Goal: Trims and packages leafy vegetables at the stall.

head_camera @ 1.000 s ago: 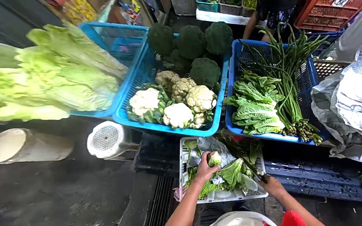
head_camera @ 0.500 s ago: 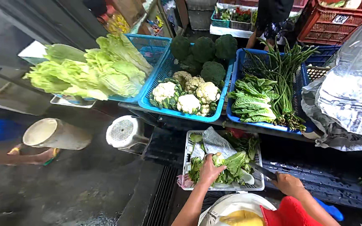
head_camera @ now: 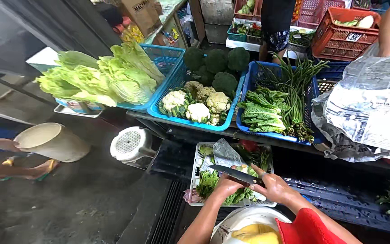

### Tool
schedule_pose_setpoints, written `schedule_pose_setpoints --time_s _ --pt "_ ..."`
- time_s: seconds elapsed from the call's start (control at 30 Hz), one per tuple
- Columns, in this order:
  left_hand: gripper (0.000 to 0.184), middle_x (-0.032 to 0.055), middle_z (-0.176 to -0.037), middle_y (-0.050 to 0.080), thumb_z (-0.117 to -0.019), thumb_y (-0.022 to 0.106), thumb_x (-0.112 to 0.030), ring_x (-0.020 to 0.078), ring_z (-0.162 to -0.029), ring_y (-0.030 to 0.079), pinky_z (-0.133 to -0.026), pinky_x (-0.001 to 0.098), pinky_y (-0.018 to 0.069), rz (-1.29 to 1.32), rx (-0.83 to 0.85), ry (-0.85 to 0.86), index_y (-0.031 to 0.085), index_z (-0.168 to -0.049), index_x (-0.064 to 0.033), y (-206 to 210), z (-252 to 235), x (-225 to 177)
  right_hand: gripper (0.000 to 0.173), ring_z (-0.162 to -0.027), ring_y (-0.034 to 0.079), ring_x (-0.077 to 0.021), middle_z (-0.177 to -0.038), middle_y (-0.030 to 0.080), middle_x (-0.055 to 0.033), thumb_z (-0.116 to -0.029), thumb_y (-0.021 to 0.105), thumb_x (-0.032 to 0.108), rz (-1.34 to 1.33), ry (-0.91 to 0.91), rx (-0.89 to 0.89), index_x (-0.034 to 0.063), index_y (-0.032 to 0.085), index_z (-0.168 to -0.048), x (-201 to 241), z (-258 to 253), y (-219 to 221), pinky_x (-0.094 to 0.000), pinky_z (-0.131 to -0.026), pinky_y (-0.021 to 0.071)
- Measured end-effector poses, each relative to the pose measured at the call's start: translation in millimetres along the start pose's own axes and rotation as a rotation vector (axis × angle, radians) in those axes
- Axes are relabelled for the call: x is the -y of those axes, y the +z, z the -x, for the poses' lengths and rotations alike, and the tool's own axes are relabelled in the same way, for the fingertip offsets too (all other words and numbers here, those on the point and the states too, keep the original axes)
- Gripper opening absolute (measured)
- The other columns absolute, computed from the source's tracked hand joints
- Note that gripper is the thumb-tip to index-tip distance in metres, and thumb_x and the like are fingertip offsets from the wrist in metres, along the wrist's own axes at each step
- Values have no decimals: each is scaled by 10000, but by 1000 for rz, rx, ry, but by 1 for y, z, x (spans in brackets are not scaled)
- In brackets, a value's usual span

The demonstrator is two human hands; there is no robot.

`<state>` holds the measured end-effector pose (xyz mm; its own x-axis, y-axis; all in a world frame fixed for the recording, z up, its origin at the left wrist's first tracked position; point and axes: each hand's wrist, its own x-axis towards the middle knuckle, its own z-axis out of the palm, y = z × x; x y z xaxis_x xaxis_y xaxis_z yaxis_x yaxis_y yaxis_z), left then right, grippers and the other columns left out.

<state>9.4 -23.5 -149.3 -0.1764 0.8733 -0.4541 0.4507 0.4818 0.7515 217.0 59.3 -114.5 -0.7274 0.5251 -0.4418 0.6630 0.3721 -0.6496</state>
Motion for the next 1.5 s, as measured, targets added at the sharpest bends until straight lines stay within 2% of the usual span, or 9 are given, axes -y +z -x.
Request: schedule_pose_setpoints --time_s 0.37,0.47,0.73,0.9,1.07,1.17,1.3,1.4,1.5 --pt "763 55 -1253 682 -694 920 -297 156 -1192 630 -1074 428 490 -52 81 49 585 -1358 -126 -2 1 -12 849 -1035 699 -350 -1179 712 -152 -942 498 732 65 -65 6 273 294 -1627 -5 -15 -7 -594 -940 529" --pt "766 63 -1284 671 -687 916 -284 186 -1228 615 -1088 457 474 -157 60 45 588 -1363 -134 -3 0 -17 794 -946 694 -325 -1049 709 -136 -943 518 716 -18 -74 -12 246 379 -1568 -10 -20 -5 -577 -895 542" --pt "784 198 -1277 652 -744 860 -501 329 -1246 600 -1072 535 457 -331 75 -120 628 -1292 10 5 4 -31 691 -995 690 -296 -1069 698 -120 -967 511 677 -66 -53 -11 167 490 -1433 -17 -37 1 -550 -914 538" --pt "802 187 -1292 643 -740 881 -463 324 -1247 596 -1083 533 451 -319 130 -47 589 -1348 -30 3 10 -29 606 -1025 676 -302 -1072 682 -150 -999 532 595 -159 -35 26 90 530 -1334 -18 -51 1 -543 -939 525" --pt "894 179 -1331 625 -726 903 -449 314 -1253 599 -1081 529 467 -155 65 14 507 -1441 -88 -2 16 -20 720 -1105 639 -320 -1337 588 -248 -1041 474 546 -575 86 65 78 329 -1569 -30 -56 4 -497 -952 521" --pt "750 197 -1398 580 -930 696 -504 304 -1310 562 -1120 504 443 -48 8 95 461 -1481 -51 -5 17 -4 842 -1031 638 -307 -1377 564 -250 -1015 469 612 -609 136 70 138 178 -1646 -35 -55 11 -483 -892 532" --pt "533 196 -1316 623 -1095 285 -371 258 -1246 600 -1084 463 463 90 -139 226 512 -1424 -19 1 18 11 662 -614 460 -105 -893 575 -54 -1033 523 465 -793 13 90 158 334 -1588 -22 -50 25 -292 -555 419" --pt "503 199 -1243 662 -1106 270 -302 243 -1193 631 -1057 445 479 140 -245 242 564 -1369 11 5 21 8 538 -730 589 -65 -959 653 -21 -899 740 309 -924 -67 61 49 548 -1329 -9 -50 31 -257 -647 511" --pt "403 175 -1118 721 -1102 382 -241 239 -1067 695 -978 449 527 62 -413 277 660 -1262 3 5 27 7 478 -858 661 -91 -1032 692 -50 -868 780 195 -942 -139 21 9 593 -1266 -4 -50 31 -273 -756 561"
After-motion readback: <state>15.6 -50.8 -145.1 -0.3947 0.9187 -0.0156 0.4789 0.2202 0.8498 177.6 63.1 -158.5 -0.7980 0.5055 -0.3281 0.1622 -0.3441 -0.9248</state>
